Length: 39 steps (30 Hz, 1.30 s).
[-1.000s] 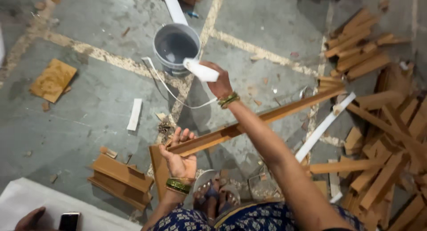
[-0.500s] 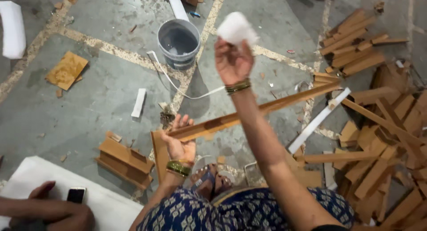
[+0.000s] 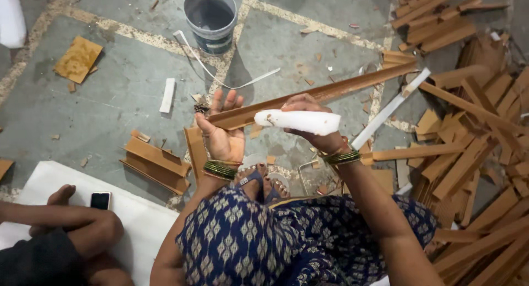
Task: The person sits on the floor and wipes a long wooden strip with a white cloth, repeatedly dipping the cloth into a bucket of liquid. The person holds the strip with one hand and wipes it with the other, then places the strip on a large board.
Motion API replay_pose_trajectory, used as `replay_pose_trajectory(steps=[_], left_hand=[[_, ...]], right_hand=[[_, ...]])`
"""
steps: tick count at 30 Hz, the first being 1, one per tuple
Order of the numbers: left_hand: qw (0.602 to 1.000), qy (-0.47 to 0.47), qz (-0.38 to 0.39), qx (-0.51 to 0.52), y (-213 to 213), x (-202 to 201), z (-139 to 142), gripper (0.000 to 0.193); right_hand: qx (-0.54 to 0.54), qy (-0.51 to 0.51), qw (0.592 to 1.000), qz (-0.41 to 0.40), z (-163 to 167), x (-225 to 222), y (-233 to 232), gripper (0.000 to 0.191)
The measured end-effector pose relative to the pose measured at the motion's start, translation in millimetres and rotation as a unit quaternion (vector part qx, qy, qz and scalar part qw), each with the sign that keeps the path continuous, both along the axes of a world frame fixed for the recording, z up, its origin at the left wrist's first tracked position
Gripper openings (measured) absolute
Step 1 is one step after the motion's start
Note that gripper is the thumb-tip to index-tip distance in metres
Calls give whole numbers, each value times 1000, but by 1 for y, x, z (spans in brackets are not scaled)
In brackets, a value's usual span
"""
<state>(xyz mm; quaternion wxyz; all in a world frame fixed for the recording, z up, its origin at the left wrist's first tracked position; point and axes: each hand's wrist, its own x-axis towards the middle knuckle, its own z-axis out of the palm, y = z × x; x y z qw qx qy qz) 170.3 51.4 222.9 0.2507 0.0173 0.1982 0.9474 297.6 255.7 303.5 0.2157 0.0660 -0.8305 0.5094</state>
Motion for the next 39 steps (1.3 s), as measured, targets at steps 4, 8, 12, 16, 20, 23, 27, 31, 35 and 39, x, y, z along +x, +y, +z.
replay_pose_trajectory(steps=[4,8,12,16,20,23,27,31,35,39], left_hand=[[1000,22,-6,-5,-3,-4,13,85],[999,51,-13,3,8,-8,20,86],[995,88,-16,34,11,-8,19,86],[993,103,-32,37,3,-13,16,86],[998,52,-29,4,0,-15,14,85],[999,34,-15,36,2,-14,10,85],[998,16,-9,63,7,-17,4,85],[998,39,-15,56,9,-13,6,86],[995,87,-22,41,4,-6,17,87],[995,85,-27,55,0,-6,25,89]], right_hand=[[135,52,986,-83,-8,-10,-13,31],[129,35,978,-160,-18,-32,-47,35],[68,97,986,-118,-14,-46,-82,38],[93,94,988,-86,-1,-64,-105,38],[23,76,994,-76,4,-70,-107,35],[52,36,984,-166,-1,-61,-89,32],[-301,23,953,-28,-12,-53,-68,50],[114,89,983,-113,-11,-48,-78,34],[110,101,983,-105,5,-54,-102,35],[134,106,981,-91,25,-53,-108,39]])
